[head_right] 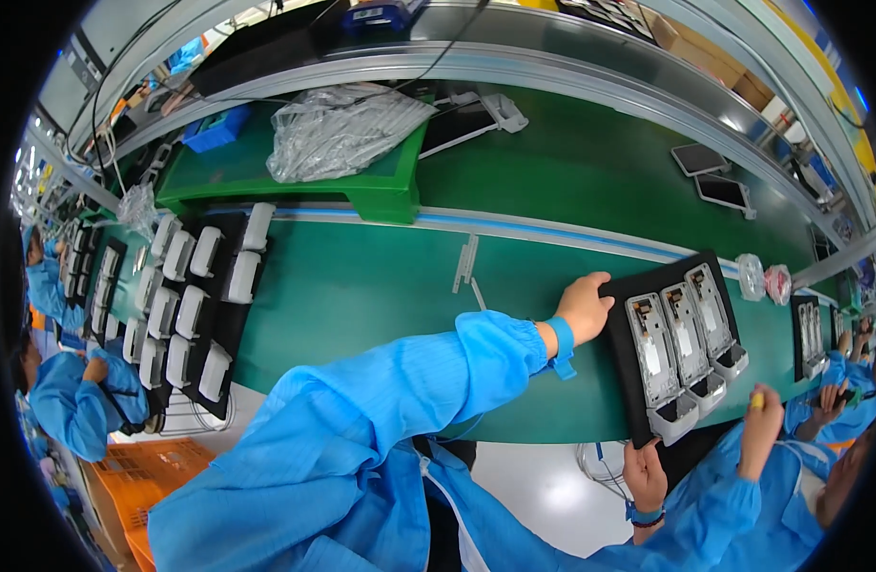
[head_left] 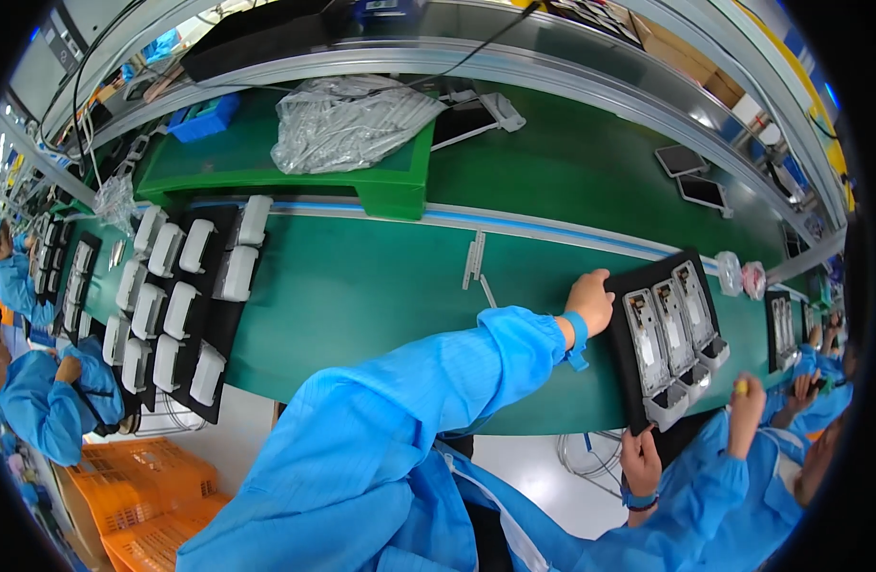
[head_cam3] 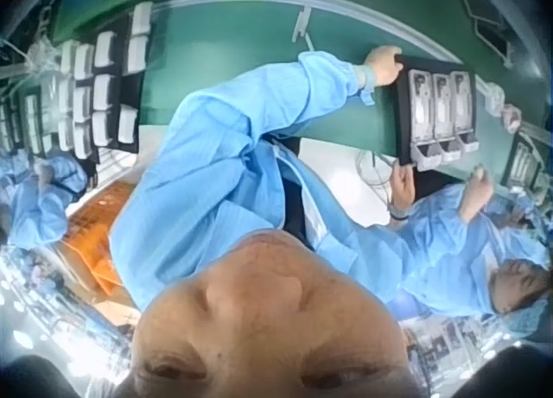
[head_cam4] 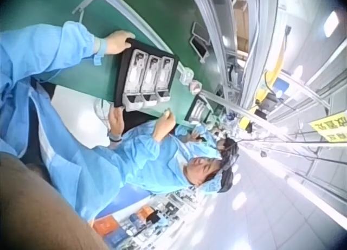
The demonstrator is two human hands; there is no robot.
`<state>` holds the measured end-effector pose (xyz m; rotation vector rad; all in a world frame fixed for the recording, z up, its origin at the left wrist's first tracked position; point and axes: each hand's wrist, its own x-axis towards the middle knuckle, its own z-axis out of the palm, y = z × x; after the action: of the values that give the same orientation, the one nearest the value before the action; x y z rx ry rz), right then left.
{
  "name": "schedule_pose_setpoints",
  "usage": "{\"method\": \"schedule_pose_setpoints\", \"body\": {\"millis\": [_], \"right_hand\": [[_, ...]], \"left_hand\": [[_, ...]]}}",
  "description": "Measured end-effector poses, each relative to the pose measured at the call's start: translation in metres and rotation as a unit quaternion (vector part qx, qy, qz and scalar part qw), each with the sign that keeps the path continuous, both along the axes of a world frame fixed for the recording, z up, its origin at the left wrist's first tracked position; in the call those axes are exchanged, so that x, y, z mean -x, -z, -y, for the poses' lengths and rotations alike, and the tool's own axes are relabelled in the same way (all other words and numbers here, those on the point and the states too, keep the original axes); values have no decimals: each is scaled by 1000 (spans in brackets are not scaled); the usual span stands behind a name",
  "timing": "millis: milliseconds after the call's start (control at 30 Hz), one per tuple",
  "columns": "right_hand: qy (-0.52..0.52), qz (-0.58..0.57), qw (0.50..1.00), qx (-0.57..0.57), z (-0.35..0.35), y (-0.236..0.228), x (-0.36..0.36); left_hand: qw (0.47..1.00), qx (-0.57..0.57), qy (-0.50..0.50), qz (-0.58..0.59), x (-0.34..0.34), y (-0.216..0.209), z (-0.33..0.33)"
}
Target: The person assembles small plastic components and metal pins into electronic device housings from an assembly tray, using a small hand tool.
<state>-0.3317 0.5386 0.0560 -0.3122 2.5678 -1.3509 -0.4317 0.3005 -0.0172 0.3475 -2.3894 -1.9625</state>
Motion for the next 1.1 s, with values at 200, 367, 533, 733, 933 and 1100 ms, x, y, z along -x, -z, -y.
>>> {"method": "schedule_pose_setpoints", "body": {"millis": [200, 367, 533, 733, 933, 1100], "right_hand": [[-161, -130, 969, -136, 147, -48, 29], [-173, -117, 967, -146, 221, 35, 42], [-194, -155, 954, -169, 260, 33, 60], [-333, -338, 873, 112, 395, -95, 76], [-395, -328, 853, -91, 514, -103, 142], [-338, -243, 834, -362, 557, -116, 147]], "left_hand": [[969, -2, -117, -216, -68, -56, 71], [891, 182, -249, -333, -122, -107, 214], [792, 505, -265, -218, -101, -135, 325], [763, 558, -251, -206, -86, -116, 364], [790, 436, -320, -287, -88, -105, 353], [834, 311, -339, -305, -84, -88, 351]]}}
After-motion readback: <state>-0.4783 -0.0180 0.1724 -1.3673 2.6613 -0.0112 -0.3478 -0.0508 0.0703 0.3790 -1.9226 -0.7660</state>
